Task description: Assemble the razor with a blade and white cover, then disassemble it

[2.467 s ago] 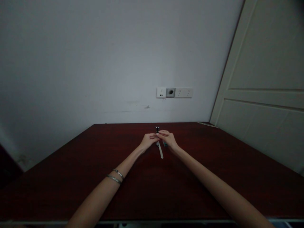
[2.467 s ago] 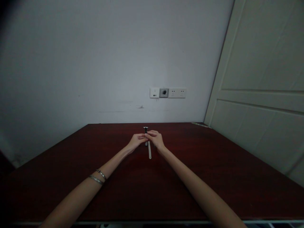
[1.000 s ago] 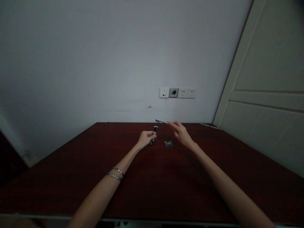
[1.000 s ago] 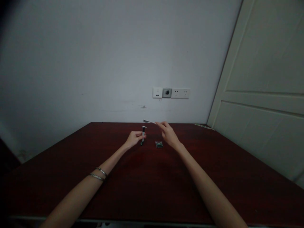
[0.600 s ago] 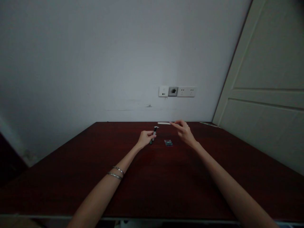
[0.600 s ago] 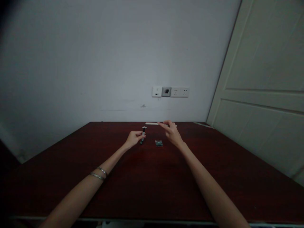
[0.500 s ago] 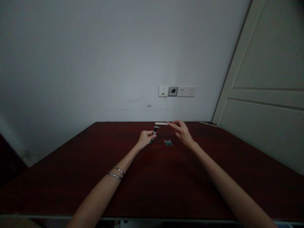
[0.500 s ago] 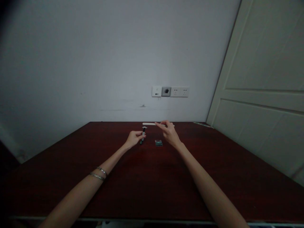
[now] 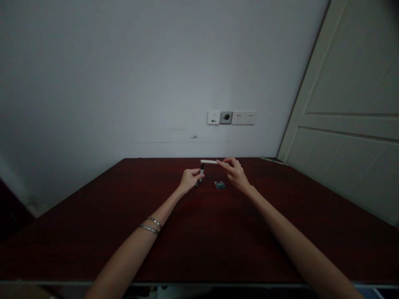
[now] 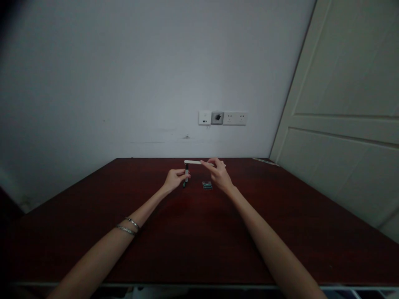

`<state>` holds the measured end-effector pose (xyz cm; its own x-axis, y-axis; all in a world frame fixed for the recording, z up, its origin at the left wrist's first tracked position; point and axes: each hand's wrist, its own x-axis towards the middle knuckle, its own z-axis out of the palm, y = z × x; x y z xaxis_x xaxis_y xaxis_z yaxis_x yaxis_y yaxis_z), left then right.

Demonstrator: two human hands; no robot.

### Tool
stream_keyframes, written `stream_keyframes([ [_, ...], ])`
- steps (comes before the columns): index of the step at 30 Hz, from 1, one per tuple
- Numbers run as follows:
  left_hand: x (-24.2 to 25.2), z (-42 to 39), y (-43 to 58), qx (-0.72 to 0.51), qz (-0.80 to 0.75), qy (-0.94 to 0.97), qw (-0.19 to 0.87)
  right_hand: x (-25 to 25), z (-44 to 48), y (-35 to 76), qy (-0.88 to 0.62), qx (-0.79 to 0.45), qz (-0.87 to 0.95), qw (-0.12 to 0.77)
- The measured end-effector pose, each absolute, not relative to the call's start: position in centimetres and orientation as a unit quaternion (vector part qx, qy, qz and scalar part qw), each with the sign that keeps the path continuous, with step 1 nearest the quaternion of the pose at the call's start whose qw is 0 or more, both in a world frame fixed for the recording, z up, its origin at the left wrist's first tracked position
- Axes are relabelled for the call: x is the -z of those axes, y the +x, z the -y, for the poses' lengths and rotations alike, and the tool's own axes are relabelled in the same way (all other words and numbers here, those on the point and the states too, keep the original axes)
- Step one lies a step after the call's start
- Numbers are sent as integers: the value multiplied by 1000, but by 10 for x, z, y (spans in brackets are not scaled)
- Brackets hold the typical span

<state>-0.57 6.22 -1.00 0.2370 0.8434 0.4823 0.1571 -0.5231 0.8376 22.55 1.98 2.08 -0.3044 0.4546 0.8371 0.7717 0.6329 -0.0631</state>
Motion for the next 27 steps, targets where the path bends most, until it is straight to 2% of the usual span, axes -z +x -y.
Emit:
stream_keyframes([
  [7, 10, -60, -5, -502, -353, 711, 344, -18, -22, 229, -386, 201, 759, 484],
  [14, 8, -61, -8, -501, -356, 712, 338, -13, -22, 227, -391, 190, 780, 451],
  [20, 7, -59, -6, -503, -348, 727, 313, -18, -20, 225, -404, 196, 754, 480],
  [27, 7, -64, -7, -513, -354, 723, 297, -16, -23, 234, -401, 186, 764, 470],
])
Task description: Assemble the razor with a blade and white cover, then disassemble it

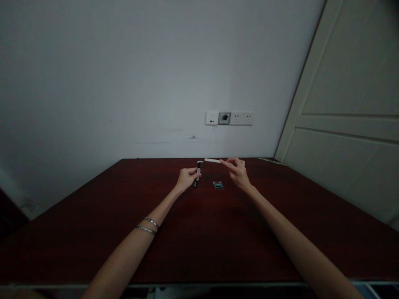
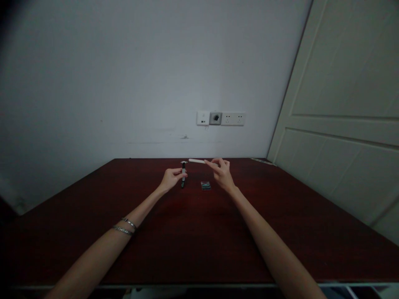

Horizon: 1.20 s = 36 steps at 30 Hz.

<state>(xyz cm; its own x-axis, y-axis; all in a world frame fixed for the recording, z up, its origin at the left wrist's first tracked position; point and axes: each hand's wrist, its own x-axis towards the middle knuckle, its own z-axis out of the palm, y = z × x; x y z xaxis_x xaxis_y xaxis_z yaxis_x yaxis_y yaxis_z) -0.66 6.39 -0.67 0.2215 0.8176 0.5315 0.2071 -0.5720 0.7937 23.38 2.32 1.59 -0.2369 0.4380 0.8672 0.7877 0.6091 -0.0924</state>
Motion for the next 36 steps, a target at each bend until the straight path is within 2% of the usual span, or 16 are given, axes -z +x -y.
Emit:
stream_keyframes([
  [4, 9, -65, -7, -508, -350, 730, 294, -16, -23, 229, -403, 197, 744, 496],
  [10, 3, -60, -9, -511, -362, 723, 291, -13, -25, 231, -387, 199, 775, 458],
  [16, -1, -57, -8, -510, -371, 719, 293, -13, -25, 225, -368, 215, 743, 516],
  [24, -3, -55, -5, -507, -347, 708, 349, -12, -25, 234, -352, 209, 764, 498],
  [28, -1, -56, -5, -500, -353, 722, 323, -15, -24, 228, -369, 202, 744, 520],
  [36, -3, -55, -5, -506, -353, 724, 309, -7, -28, 236, -351, 209, 769, 492],
])
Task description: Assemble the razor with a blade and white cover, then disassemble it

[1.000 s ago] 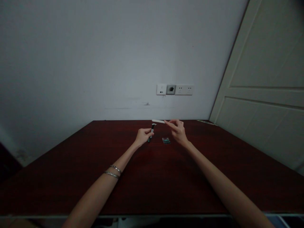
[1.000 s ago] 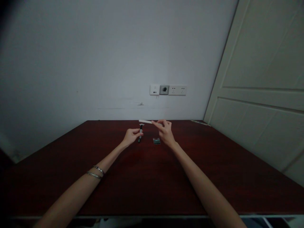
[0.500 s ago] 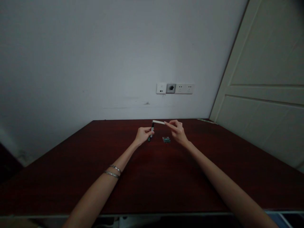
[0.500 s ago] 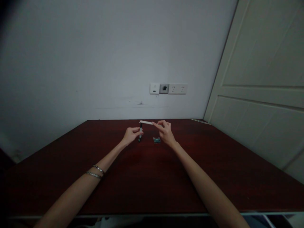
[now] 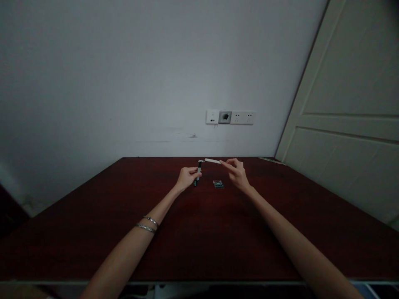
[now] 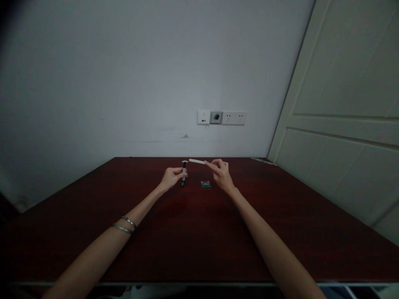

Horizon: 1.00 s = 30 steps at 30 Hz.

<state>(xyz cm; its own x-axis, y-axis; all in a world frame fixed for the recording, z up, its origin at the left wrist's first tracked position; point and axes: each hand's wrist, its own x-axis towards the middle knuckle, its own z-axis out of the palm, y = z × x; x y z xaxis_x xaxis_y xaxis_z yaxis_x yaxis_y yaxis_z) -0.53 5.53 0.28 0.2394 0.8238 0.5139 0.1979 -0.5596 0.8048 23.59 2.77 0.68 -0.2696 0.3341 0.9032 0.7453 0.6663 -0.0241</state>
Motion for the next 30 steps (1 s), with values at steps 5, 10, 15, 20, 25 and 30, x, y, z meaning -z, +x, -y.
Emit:
stream_keyframes([
  [5, -2, -55, -5, -499, -354, 737, 287, -12, -24, 228, -364, 204, 754, 508],
  [10, 0, -57, -6, -492, -347, 747, 282, -5, -27, 232, -349, 211, 784, 468],
  [15, 0, -62, -9, -513, -363, 717, 301, -2, -31, 248, -360, 228, 770, 476],
  [20, 0, -58, -6, -496, -356, 727, 314, -7, -24, 224, -352, 210, 758, 507],
  [25, -5, -53, -6, -515, -361, 687, 365, 3, -30, 236, -359, 208, 772, 481],
  [30, -9, -46, -4, -489, -375, 615, 492, 5, -34, 249, -395, 201, 759, 477],
])
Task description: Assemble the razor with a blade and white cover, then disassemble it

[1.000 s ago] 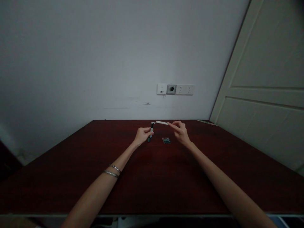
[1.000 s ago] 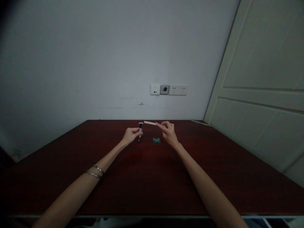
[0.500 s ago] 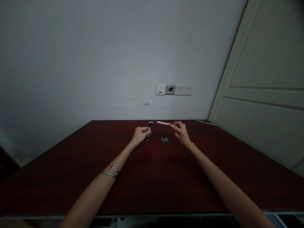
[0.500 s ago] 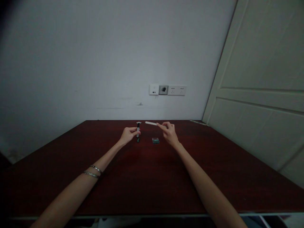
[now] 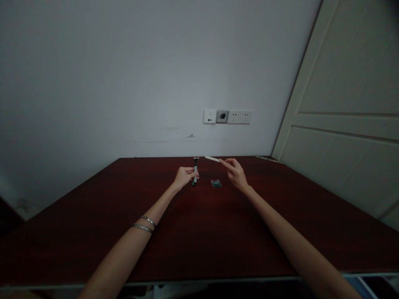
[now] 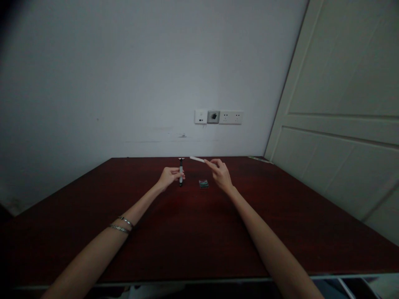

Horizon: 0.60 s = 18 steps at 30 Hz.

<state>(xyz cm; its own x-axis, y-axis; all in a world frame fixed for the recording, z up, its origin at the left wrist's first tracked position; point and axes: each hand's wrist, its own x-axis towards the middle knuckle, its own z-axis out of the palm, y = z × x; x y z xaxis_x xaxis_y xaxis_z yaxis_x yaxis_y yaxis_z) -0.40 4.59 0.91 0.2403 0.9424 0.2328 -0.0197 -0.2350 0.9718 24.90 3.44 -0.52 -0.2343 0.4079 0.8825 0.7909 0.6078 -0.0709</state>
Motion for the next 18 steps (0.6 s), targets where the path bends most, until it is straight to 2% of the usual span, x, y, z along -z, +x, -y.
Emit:
stream_keyframes([
  [5, -11, -36, 4, -421, -410, 578, 566, -1, -30, 224, -407, 236, 767, 437],
  [11, -13, -31, 6, -417, -381, 573, 594, 9, -35, 239, -424, 272, 771, 389],
  [18, -11, -31, 7, -403, -406, 573, 587, 5, -33, 236, -424, 280, 760, 406],
])
